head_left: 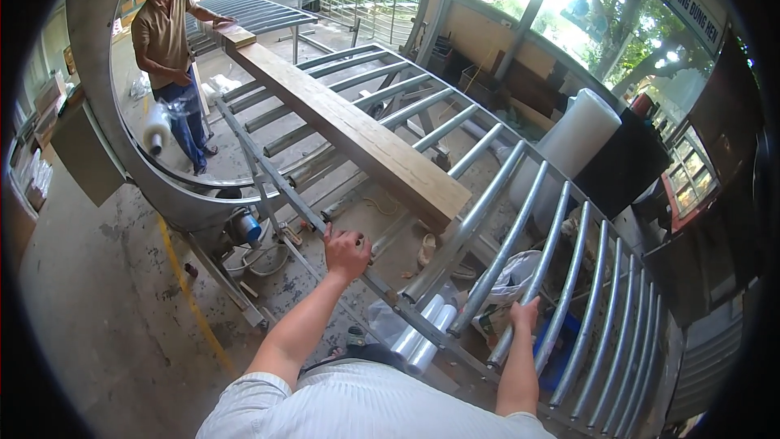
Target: Moving and placing wooden planks onto a roller conveyor machine.
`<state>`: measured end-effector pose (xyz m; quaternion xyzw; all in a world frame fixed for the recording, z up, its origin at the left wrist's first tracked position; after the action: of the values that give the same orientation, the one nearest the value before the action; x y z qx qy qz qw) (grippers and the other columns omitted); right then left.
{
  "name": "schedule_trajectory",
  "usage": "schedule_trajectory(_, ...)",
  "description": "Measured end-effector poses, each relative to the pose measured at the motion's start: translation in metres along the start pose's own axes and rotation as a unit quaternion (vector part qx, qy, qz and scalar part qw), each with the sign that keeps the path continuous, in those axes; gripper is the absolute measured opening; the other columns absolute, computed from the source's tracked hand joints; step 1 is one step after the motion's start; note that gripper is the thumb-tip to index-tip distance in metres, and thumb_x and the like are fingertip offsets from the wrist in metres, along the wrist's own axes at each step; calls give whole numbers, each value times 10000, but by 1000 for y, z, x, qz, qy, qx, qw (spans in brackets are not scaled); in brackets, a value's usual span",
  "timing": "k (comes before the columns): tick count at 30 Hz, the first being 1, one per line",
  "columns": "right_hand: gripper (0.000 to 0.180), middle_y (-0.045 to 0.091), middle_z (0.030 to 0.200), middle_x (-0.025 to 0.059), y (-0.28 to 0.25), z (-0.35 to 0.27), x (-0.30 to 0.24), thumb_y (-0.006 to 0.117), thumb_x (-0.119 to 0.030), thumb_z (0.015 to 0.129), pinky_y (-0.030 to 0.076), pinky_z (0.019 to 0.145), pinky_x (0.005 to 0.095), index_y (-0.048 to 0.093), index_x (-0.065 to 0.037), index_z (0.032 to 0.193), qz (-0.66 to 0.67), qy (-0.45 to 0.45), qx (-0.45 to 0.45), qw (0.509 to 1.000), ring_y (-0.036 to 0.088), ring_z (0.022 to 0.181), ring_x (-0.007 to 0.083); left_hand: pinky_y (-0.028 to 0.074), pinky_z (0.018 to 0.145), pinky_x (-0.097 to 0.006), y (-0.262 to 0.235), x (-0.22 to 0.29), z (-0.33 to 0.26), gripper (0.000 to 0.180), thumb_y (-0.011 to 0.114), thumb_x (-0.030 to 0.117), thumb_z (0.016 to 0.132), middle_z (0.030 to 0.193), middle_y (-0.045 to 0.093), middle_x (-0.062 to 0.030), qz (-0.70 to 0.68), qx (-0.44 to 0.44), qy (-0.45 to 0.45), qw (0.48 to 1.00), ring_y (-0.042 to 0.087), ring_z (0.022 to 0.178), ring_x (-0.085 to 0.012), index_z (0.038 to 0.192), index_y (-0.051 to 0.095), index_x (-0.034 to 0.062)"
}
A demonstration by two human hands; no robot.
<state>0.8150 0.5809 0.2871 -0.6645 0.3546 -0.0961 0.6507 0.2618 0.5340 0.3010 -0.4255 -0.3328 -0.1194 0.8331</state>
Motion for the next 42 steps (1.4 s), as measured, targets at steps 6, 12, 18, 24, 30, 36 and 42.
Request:
schedule_trajectory(6,901,652,1452,286,-1,2,0,717,-301,896,518,1125,534,307,-59,1661,14,-3,-4,1000,649,1326,445,285,1276,-526,0,0,1,247,712,333,918,905,773,-90,32,16,19,999,701,1036,-304,907,795,100)
schedule_trajectory(12,842,656,1422,313,-2,-2,1,732,-308,893,515,1134,513,366,-48,1606,22,1,7,1000,645,1323,456,276,1285,-526,2,-2,0,248,712,336,915,912,778,-88,32,17,23,999,702,1044,-302,898,791,101)
schedule_trajectory(18,891,636,1470,293,-1,1,1,695,-303,930,513,1133,530,275,-55,1676,11,-5,-4,1000,642,1338,441,275,1287,-525,1,-1,0,249,706,340,918,909,783,-86,38,11,22,999,704,1053,-300,897,794,108)
schedule_trajectory(24,922,627,1474,304,3,8,6,740,-318,915,510,1139,520,289,-38,1668,30,-25,9,999,634,1346,444,272,1287,-523,1,0,0,259,705,348,919,910,783,-85,33,11,20,999,704,1049,-296,895,795,106)
schedule_trajectory(30,941,616,1477,323,7,14,12,764,-340,911,499,1154,502,302,-3,1659,33,-23,4,999,624,1356,453,268,1288,-519,2,0,1,259,700,344,925,901,776,-87,28,11,19,999,699,1047,-298,912,798,105)
schedule_trajectory(36,951,598,1496,328,10,16,13,769,-328,905,491,1166,491,301,18,1656,45,-38,4,998,610,1372,457,274,1288,-519,2,-1,1,222,726,314,899,899,775,-99,6,-2,-9,1000,667,1227,-339,862,796,106)
schedule_trajectory(42,935,619,1467,331,11,17,14,769,-320,897,495,1159,495,318,16,1644,40,-47,16,998,622,1355,462,269,1286,-519,2,0,1,240,706,330,921,889,772,-74,22,8,18,1000,703,1040,-295,890,787,106)
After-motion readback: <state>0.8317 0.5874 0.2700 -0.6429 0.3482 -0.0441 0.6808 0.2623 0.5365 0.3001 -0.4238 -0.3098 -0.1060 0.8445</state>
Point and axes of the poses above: each hand's wrist, its own z-axis towards the middle knuckle, its own y-axis out of the palm, x = y × z, the point moved 5 cm from there along z, towards the middle knuckle
